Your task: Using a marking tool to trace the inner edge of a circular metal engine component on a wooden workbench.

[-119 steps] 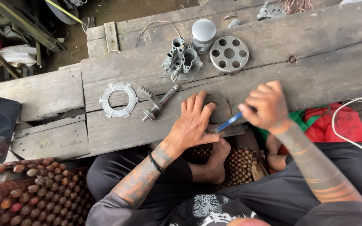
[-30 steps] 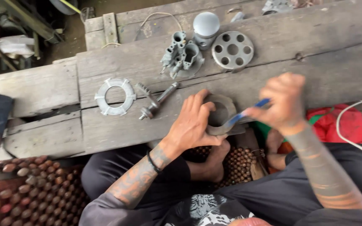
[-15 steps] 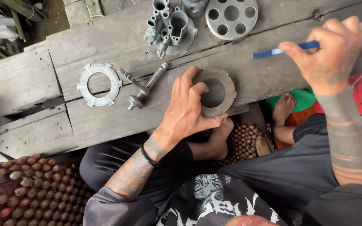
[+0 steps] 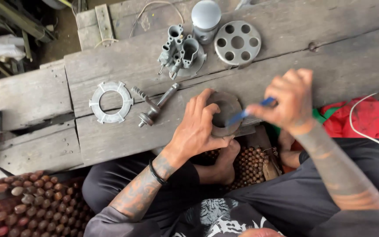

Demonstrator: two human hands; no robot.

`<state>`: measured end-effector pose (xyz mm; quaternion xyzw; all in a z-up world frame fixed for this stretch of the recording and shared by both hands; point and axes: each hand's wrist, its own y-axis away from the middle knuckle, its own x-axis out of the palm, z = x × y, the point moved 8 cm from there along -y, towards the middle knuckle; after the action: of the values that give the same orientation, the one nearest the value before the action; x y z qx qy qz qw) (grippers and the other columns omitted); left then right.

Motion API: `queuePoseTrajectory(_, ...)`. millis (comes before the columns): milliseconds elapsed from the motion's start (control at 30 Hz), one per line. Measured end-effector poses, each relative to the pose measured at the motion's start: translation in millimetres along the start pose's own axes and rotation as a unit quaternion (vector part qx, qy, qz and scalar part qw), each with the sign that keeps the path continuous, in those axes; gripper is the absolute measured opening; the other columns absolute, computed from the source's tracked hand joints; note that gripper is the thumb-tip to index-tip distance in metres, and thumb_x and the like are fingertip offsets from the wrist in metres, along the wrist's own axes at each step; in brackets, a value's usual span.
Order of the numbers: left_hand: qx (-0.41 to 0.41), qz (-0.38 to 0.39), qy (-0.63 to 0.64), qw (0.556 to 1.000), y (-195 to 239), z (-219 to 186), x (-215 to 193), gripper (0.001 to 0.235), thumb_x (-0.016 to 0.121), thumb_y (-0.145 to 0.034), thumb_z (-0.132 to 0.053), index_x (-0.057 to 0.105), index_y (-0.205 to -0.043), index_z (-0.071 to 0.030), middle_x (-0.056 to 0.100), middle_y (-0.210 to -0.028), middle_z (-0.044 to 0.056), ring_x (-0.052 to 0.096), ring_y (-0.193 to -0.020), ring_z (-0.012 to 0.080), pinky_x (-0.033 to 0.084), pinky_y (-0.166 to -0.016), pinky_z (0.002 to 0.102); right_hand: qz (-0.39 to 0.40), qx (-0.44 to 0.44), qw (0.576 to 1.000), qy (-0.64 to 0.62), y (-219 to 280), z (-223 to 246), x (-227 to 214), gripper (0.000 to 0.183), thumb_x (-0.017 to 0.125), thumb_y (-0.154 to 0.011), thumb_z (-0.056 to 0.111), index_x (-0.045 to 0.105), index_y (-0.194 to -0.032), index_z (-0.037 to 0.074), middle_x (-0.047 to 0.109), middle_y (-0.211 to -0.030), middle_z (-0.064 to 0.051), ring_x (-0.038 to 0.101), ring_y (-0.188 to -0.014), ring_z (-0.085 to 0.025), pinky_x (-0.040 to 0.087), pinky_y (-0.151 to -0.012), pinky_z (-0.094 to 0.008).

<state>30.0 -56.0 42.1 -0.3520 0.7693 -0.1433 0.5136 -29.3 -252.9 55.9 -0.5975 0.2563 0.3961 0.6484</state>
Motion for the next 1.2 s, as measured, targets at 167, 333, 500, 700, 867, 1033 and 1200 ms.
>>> queuePoseTrajectory(167, -0.004, -0.001, 0.034, 0.999, -2, -2, -4, 0.069, 0.078, -0.078, -0.055, 0.039, -0.114, -0.01, 0.043, -0.135, 0.029, 0.052, -0.11, 0.045, 0.048, -0.09, 0.052, -0.041, 0.014, 0.999, 0.03, -5, -3, -22, 0.071, 0.069, -0.093, 0.077, 0.047, -0.062, 0.017, 0.044, -0.066, -0.002, 0.049, -0.072, -0.027, 0.034, -0.088, -0.042)
queuePoseTrajectory(333, 0.016, 0.02, 0.0, 1.0, -1, -7, -3, 0.068, 0.08, -0.074, -0.047, 0.039, -0.114, -0.01, 0.044, -0.132, 0.03, 0.053, -0.102, 0.0436, 0.048, -0.087, 0.052, -0.023, 0.008, 1.0, -0.001, 0, -10, -9, 0.067, 0.065, -0.087, 0.077, 0.05, -0.059, 0.019, 0.049, -0.064, 0.001, 0.052, -0.071, -0.024, 0.035, -0.087, -0.042)
queuePoseTrajectory(500, 0.002, 0.01, 0.012, 1.0, 1, -2, -2, 0.068, 0.073, -0.077, -0.057, 0.038, -0.113, -0.011, 0.043, -0.132, 0.028, 0.052, -0.104, 0.0413, 0.047, -0.084, 0.048, -0.01, 0.012, 1.0, -0.012, -5, 10, -15, 0.063, 0.063, -0.087, 0.076, 0.051, -0.059, 0.02, 0.048, -0.062, 0.001, 0.052, -0.07, -0.024, 0.034, -0.088, -0.043)
queuePoseTrajectory(700, 0.011, 0.018, -0.001, 1.0, -4, -4, -4, 0.069, 0.067, -0.08, -0.063, 0.039, -0.113, -0.01, 0.042, -0.131, 0.027, 0.05, -0.103, 0.0403, 0.046, -0.084, 0.045, -0.017, 0.044, 0.996, 0.075, -3, -39, -21, 0.069, 0.067, -0.102, 0.071, 0.047, -0.068, 0.014, 0.045, -0.07, -0.006, 0.051, -0.078, -0.032, 0.034, -0.093, -0.044)
queuePoseTrajectory(867, 0.008, 0.03, 0.005, 1.0, 0, -6, 1, 0.069, 0.07, -0.077, -0.06, 0.039, -0.114, -0.011, 0.042, -0.132, 0.027, 0.049, -0.103, 0.04, 0.045, -0.082, 0.045, 0.016, 0.01, 1.0, -0.017, -7, -1, -3, 0.065, 0.063, -0.089, 0.074, 0.048, -0.061, 0.018, 0.045, -0.062, 0.0, 0.051, -0.071, -0.026, 0.034, -0.088, -0.042)
queuePoseTrajectory(1033, 0.003, 0.033, 0.008, 0.999, -1, -4, -2, 0.072, 0.072, -0.075, -0.061, 0.038, -0.114, -0.011, 0.042, -0.131, 0.026, 0.049, -0.104, 0.0392, 0.044, -0.083, 0.045, 0.014, 0.015, 0.999, 0.034, -6, -5, -4, 0.069, 0.062, -0.093, 0.077, 0.048, -0.061, 0.017, 0.047, -0.064, -0.003, 0.052, -0.073, -0.028, 0.035, -0.09, -0.044)
queuePoseTrajectory(1200, 0.007, 0.042, -0.004, 0.999, 0, -3, 0, 0.072, 0.076, -0.076, -0.058, 0.038, -0.114, -0.01, 0.041, -0.131, 0.028, 0.047, -0.101, 0.0392, 0.044, -0.081, 0.046, 0.012, 0.026, 0.999, 0.035, -7, -17, -8, 0.074, 0.063, -0.095, 0.077, 0.044, -0.058, 0.016, 0.044, -0.061, -0.002, 0.051, -0.07, -0.027, 0.034, -0.087, -0.042)
